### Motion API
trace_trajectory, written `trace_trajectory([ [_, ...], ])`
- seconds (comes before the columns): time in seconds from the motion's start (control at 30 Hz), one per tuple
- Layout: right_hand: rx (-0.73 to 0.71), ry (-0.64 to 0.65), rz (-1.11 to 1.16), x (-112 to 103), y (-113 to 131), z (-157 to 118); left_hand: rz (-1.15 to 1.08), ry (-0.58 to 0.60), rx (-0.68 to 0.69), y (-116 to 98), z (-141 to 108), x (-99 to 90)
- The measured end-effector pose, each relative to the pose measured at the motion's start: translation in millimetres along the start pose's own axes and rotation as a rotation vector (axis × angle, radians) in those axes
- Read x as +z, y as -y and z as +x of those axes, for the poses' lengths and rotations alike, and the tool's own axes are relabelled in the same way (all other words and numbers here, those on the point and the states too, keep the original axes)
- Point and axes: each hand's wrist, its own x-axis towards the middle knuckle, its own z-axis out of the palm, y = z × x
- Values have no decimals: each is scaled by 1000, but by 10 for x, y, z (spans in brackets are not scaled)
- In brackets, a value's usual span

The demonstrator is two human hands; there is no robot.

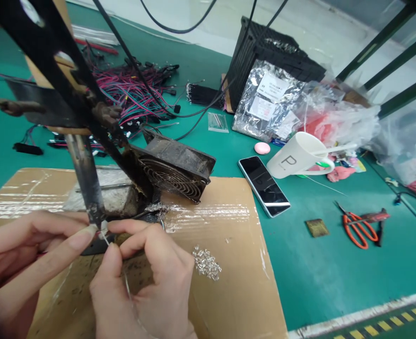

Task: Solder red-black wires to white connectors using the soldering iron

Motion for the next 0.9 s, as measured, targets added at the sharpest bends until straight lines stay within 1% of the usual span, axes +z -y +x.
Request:
trace_trajectory([
  [0.2, -15, 1, 3, -17, -25, 5, 46, 115, -112, -195, -135, -33],
  [0.33, -18, -3, -15, -21, -27, 4, 60, 134, -116, -251, -151, -51],
  [0.5, -55, 3, 10, -10, 3, -1, 57, 129, -113, -247, -132, -37],
  [0.63, -45, 5, -11, -18, -5, -1, 53, 137, -111, -235, -137, -24],
  [0.77, -15, 10, -41, -26, -17, -5, 96, 122, -79, -120, -114, -58],
  [0.83, -16, 4, -62, -28, -17, -14, 94, 87, -39, -49, -74, -62],
  [0.9, -32, 0, -83, -32, -18, -24, 81, 45, -32, -13, -30, -35],
])
